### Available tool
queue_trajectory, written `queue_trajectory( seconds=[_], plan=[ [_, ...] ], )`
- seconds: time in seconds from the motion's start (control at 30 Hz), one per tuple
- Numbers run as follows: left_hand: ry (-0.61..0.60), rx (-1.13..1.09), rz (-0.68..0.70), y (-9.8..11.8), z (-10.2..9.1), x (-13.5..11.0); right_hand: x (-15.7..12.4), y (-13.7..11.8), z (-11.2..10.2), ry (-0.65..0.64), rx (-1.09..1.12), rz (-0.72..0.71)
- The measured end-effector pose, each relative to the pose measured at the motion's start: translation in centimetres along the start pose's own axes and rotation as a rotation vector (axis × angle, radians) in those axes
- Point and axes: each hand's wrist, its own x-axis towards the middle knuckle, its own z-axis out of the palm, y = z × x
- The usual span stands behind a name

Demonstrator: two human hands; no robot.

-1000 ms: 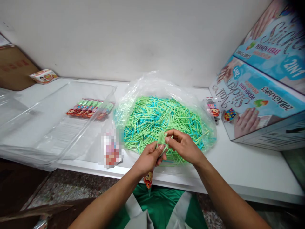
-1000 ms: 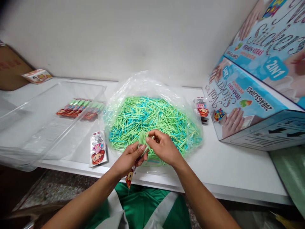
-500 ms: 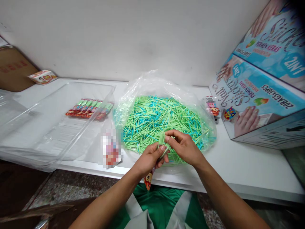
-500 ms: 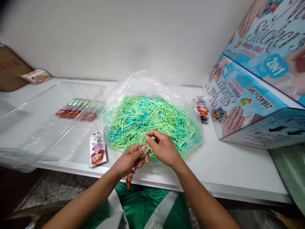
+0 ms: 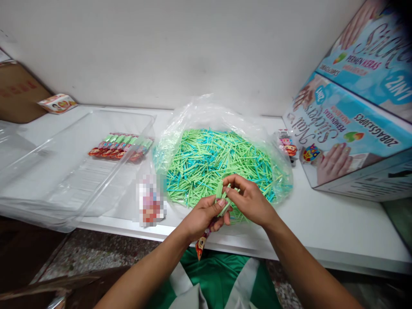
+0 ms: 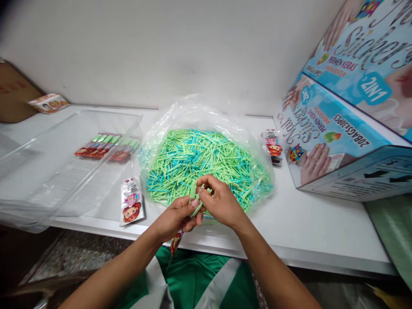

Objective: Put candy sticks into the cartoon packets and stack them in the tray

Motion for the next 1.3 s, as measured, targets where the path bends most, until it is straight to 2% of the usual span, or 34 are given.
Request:
queue_trajectory(
  seconds=[0.13, 0.33, 0.47, 0.63, 0.77, 0.9, 1.0, 1.17, 1.3],
  plan=[
    [-0.025, -0.019, 0.011, 0.3, 0.1, 0.0, -0.1, -0.1, -0.2, -0.032, -0.013, -0.044],
    [-0.025, 0.008, -0.017, 0.3, 0.0, -0.2, -0.1, 0.2, -0.3, -0.055, 0.038, -0.043],
    [-0.034, 0.058, -0.016, 0.2, -0.1, -0.3, -0.1, 0.2, -0.2, -0.046, -0.011, -0.05],
    [-0.04, 0.107, -0.004, 0.1, -0.2, -0.3, -0.2, 0.2, 0.2, -0.039, 0.143, -0.038],
    [-0.044, 0.139, -0.002, 0.1, -0.3, -0.4, -0.3, 0.1, 0.1, -0.031, 0.056, -0.124],
    [-0.046, 0.13, 0.007, 0.0, -0.3, -0.4, -0.4, 0.0, 0.0, -0.009, -0.015, -0.116],
    [0.007, 0.151, 0.08, 0.3, -0.3, -0.3, -0.6, 0.1, 0.2, 0.031, -0.113, -0.098],
    [0.224, 0.331, 0.247, 1.2, -0.4, -0.4, -0.9, -0.2, 0.6, 0.114, -0.219, -0.16],
    [0.237, 0.313, 0.307, 1.5, -0.6, -0.7, -1.1, -1.0, 0.8, 0.154, -0.234, -0.253]
  ],
)
